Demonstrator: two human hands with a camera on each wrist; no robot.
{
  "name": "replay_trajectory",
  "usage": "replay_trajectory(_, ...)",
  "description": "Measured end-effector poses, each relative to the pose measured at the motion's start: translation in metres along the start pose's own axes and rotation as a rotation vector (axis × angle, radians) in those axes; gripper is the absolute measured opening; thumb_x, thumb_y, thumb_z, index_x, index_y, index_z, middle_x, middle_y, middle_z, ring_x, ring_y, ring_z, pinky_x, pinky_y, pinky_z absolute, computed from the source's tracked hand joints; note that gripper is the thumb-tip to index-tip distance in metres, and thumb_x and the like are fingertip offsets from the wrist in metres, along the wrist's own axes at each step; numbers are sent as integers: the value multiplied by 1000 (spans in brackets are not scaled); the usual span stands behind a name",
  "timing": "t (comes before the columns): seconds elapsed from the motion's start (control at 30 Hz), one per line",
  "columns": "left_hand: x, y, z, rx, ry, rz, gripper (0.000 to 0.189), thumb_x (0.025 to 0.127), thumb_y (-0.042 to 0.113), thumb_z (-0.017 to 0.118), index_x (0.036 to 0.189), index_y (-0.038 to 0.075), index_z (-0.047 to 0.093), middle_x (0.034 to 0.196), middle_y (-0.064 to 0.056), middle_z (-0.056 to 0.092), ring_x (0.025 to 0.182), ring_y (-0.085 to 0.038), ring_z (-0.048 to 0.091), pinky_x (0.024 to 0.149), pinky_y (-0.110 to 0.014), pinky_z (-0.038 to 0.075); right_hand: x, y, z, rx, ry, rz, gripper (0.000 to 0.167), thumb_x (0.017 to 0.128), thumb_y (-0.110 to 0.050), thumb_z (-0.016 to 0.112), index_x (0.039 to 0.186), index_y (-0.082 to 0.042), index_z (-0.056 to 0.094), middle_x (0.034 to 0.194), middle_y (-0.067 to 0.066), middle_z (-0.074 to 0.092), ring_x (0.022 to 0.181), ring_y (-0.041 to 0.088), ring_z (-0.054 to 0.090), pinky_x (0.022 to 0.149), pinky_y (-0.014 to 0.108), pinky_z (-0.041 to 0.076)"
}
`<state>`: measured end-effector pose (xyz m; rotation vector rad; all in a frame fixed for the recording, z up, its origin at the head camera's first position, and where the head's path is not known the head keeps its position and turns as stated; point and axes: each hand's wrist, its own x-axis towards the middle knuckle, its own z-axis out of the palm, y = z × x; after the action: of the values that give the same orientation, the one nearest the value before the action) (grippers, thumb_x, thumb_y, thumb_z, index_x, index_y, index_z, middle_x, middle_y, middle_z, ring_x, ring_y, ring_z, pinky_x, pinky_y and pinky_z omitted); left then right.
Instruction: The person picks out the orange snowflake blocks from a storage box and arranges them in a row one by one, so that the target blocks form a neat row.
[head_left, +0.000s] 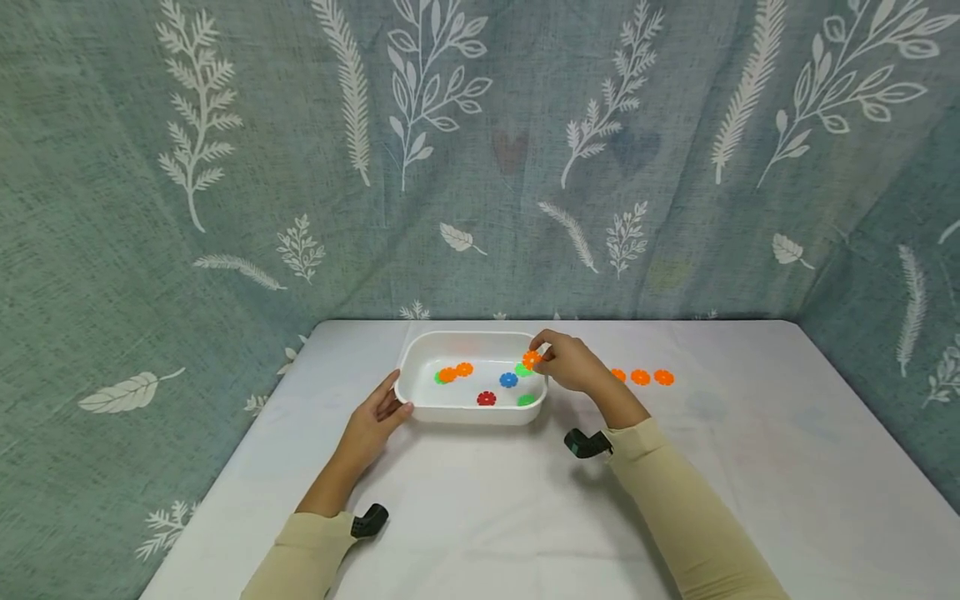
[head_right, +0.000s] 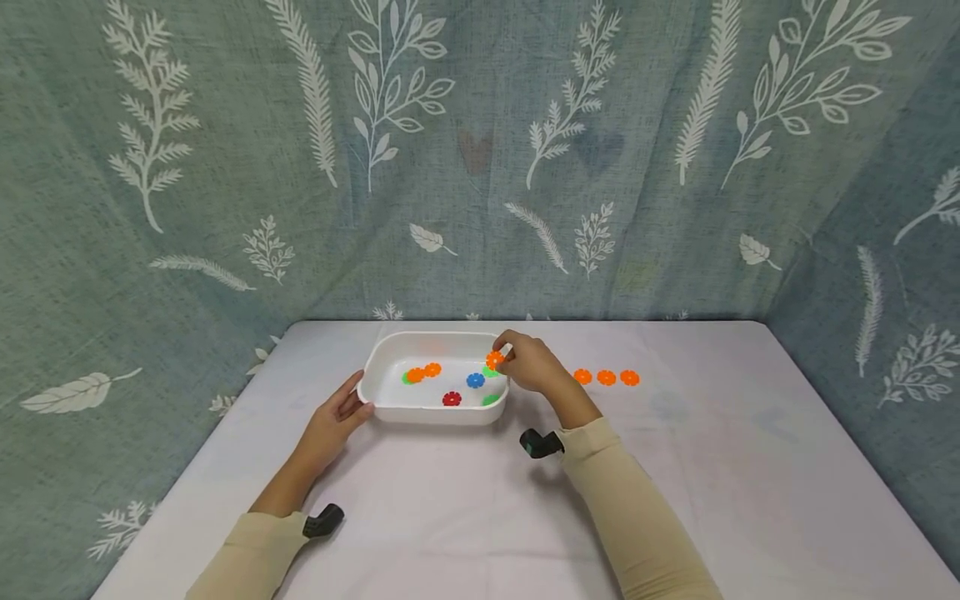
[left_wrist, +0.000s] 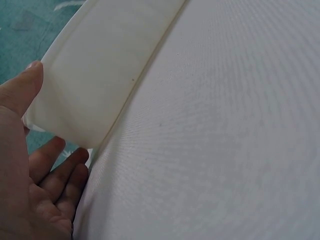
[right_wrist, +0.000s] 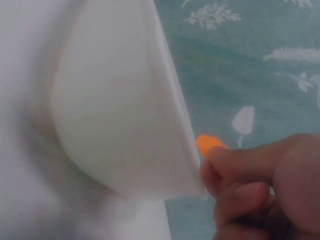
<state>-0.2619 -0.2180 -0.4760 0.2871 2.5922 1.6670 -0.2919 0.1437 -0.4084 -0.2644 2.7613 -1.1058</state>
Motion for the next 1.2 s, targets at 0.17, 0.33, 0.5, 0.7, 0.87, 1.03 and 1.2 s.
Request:
replay_trajectory(0.17,5,-18,4,-18,12,22,75,91,34,70,154,31,29,145,-5,47,129,-23,48,103,-37,41,-9,14,-9,45,32,30,29,94,-16,67,122,-16,58,101,8,61,87,27,61,69,36,52)
replay_trajectory(0.33,4,-22,7,-27,19,33,75,91,35,70,154,32,30,145,-6,47,129,-23,48,103,-37,42,-18,27,-17,76,52,49,29,94,-16,66,122,-14,57,100,9,61,88,31,63,68,36,52)
replay_trajectory(0.5,0,-13,6,-9,4,10,75,93,31,69,155,25,27,146,-7,45,131,-25,47,104,-39,40,-27,42,-24,88,72,74,30,94,-16,66,123,-13,56,97,9,61,84,30,61,67,35,51)
replay_trajectory(0.7,10,-21,3,8,11,25,77,91,39,69,155,31,27,146,-4,46,131,-24,47,105,-41,40,-35,62,-40,82,88,110,32,95,-17,65,124,-12,55,101,12,61,87,32,60,67,35,50)
replay_trajectory(0.87,13,-17,0,27,11,26,78,89,44,69,155,32,27,146,-5,46,131,-25,47,105,-42,40,-46,83,-54,83,101,137,33,96,-15,63,127,-10,53,99,13,60,81,32,59,63,34,49)
replay_trajectory(1.03,11,-17,0,19,8,10,78,89,45,69,154,36,27,147,-5,45,132,-24,46,106,-42,39,-60,106,-65,94,132,186,34,96,-13,63,127,-7,52,97,13,58,77,31,56,61,32,48)
replay_trajectory(1.2,7,-11,1,-1,-10,-7,76,92,37,68,154,34,25,148,-7,43,133,-24,44,106,-39,38,-72,126,-70,102,148,228,36,96,-14,62,129,-6,50,98,14,59,77,29,57,62,33,49)
